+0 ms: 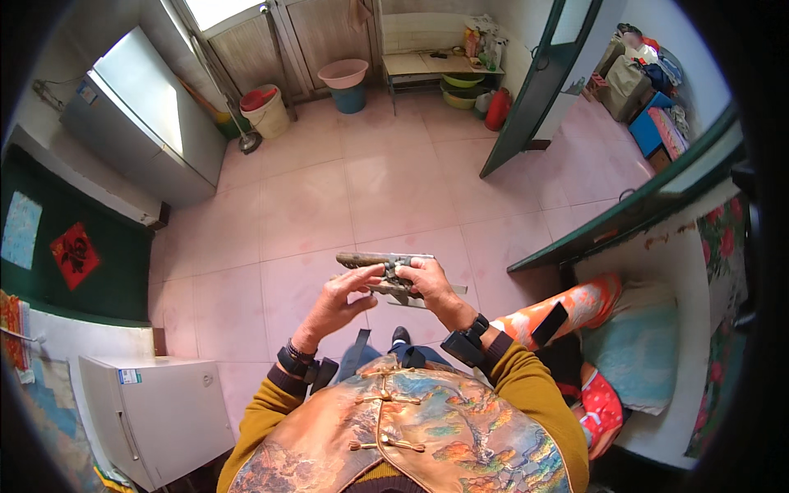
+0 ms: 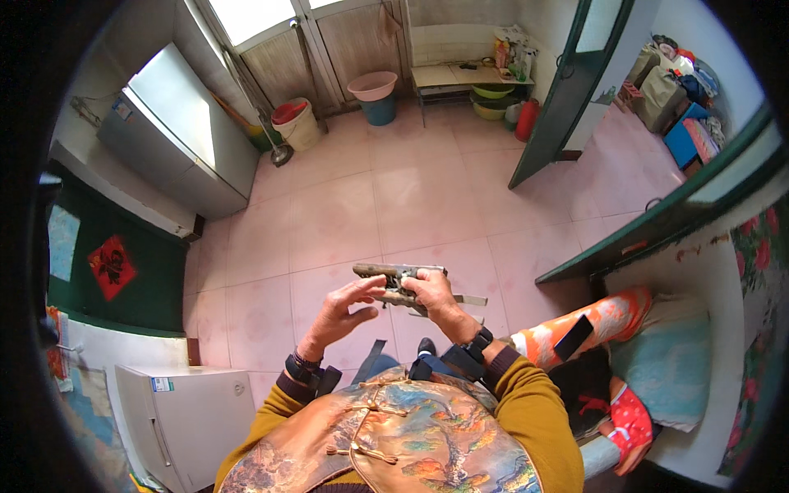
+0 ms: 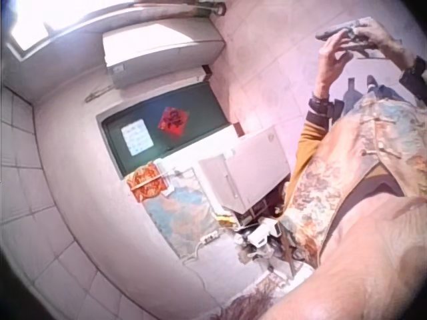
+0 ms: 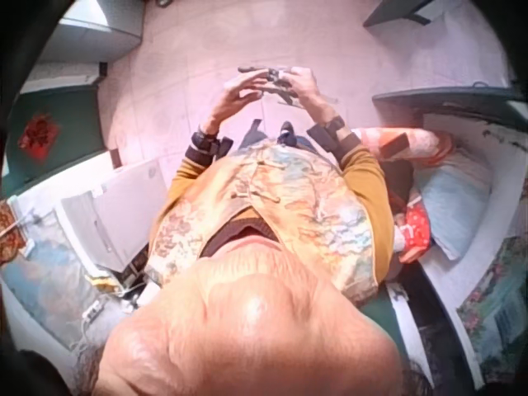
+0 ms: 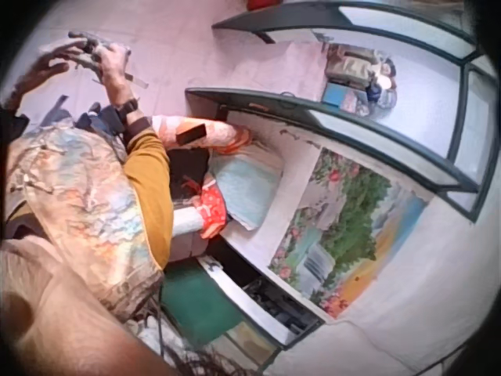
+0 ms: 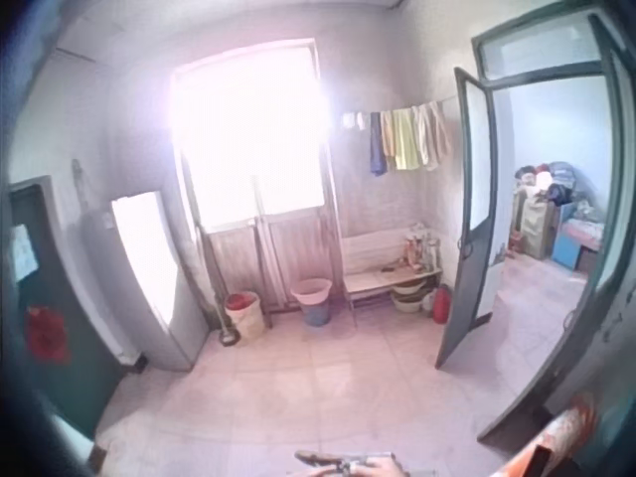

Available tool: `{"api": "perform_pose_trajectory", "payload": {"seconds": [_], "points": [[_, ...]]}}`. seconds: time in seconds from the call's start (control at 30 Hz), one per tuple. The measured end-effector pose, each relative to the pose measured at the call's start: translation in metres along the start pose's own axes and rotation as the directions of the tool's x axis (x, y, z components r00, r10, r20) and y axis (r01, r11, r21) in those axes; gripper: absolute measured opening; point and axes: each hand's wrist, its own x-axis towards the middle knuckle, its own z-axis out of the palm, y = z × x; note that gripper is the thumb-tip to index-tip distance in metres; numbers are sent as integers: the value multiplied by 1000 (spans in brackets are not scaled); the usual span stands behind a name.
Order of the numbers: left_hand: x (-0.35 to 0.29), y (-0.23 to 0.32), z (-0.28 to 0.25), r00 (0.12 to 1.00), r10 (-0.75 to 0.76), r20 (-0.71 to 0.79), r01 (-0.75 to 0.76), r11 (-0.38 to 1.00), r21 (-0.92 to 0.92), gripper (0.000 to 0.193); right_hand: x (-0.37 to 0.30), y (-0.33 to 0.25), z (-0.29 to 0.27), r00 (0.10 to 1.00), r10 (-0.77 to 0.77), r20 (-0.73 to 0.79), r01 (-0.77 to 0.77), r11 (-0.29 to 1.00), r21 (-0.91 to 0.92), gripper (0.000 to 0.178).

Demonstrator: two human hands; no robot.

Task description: The person washes noodles in a green bowl at the sink, dries hands with a towel, then sits on a low stool to clean a small cabinet top. They use a sponge and a paper towel to wipe the surface and handle a small container.

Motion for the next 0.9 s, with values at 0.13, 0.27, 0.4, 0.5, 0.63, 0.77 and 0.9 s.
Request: {"api": "perform_pose_trajectory", "payload": {"seconds": [0.13, 0.27, 0.4, 0.5, 0.63, 0.77, 0.9], "points": [[67, -23, -29, 998, -59, -10, 58, 993, -99, 63, 71, -42, -15, 1000, -14, 9, 14, 999, 48, 11], [144, -59, -60, 996, -78, 35, 81, 991, -107, 64, 152, -81, -39, 999, -38, -25, 40, 996, 83, 12], [232, -104, -95, 997, -19, 79, 25, 997, -72, 65, 234, -120, -65, 995, -29, -94, 36, 997, 74, 11], [302, -128, -125, 997, -11, 79, 15, 999, -52, 66, 297, -151, -85, 992, 77, -104, -80, 996, -24, 11], [383, -142, -157, 996, -2, 89, 12, 993, -120, 65, 368, -185, -105, 990, 63, -128, -70, 996, -56, 12], [462, -161, -183, 988, 17, 154, -4, 996, -88, 65, 437, -213, -132, 985, 49, -163, -53, 998, -19, 12], [539, -190, -204, 985, 18, 174, -11, 999, -38, 65, 517, -230, -168, 971, 120, -209, -134, 990, -52, 10]]}}
